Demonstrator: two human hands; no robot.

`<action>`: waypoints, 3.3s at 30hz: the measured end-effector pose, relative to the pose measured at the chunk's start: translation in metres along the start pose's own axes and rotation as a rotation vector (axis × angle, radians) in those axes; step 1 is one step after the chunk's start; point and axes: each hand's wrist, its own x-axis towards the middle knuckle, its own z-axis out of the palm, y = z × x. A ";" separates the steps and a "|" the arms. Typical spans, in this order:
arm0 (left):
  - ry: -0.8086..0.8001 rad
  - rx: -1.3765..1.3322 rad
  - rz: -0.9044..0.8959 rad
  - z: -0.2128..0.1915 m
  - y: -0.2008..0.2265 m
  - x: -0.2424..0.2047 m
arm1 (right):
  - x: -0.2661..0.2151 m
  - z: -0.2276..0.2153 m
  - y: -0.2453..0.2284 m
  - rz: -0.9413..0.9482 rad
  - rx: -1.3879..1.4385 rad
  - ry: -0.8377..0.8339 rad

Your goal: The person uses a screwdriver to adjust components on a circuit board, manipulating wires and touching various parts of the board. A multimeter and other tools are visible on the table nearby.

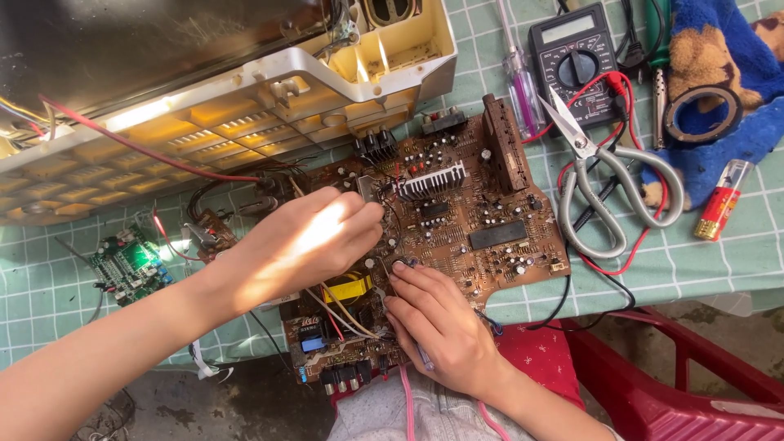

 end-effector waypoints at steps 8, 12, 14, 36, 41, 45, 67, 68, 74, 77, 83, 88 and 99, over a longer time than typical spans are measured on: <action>-0.045 0.062 -0.011 0.004 0.009 0.022 | -0.001 0.001 0.001 -0.003 -0.012 0.003; -0.057 0.068 -0.035 0.004 0.014 0.026 | -0.001 0.002 0.001 0.004 -0.005 0.003; -0.066 0.043 -0.033 0.006 0.018 0.028 | -0.001 0.003 0.001 0.001 -0.003 0.008; -0.077 0.286 0.105 0.003 0.022 0.021 | -0.003 0.002 0.002 0.004 -0.009 -0.005; -0.015 0.390 0.190 0.011 0.019 0.018 | -0.004 0.002 0.003 0.007 -0.013 -0.008; 0.087 0.498 0.190 0.014 0.014 0.019 | -0.002 0.001 0.002 0.000 -0.014 0.005; 0.004 0.453 0.144 0.014 0.024 0.023 | -0.002 0.001 0.002 -0.001 -0.022 -0.008; 0.001 0.458 0.138 0.017 0.025 0.023 | -0.002 0.001 0.002 -0.001 -0.025 -0.009; 0.035 0.444 0.140 0.040 0.027 0.021 | -0.003 0.001 0.002 -0.001 -0.023 -0.007; 0.055 0.438 0.183 0.042 0.021 0.022 | -0.004 0.002 0.002 0.001 -0.024 0.003; -0.010 0.499 0.272 0.033 0.005 0.016 | -0.005 0.002 0.003 -0.007 -0.029 0.012; 0.012 0.417 0.318 0.039 -0.003 0.013 | -0.004 0.002 0.003 -0.006 -0.026 0.014; 0.282 -0.240 0.113 0.010 -0.025 -0.003 | -0.003 -0.001 0.002 0.007 0.022 0.023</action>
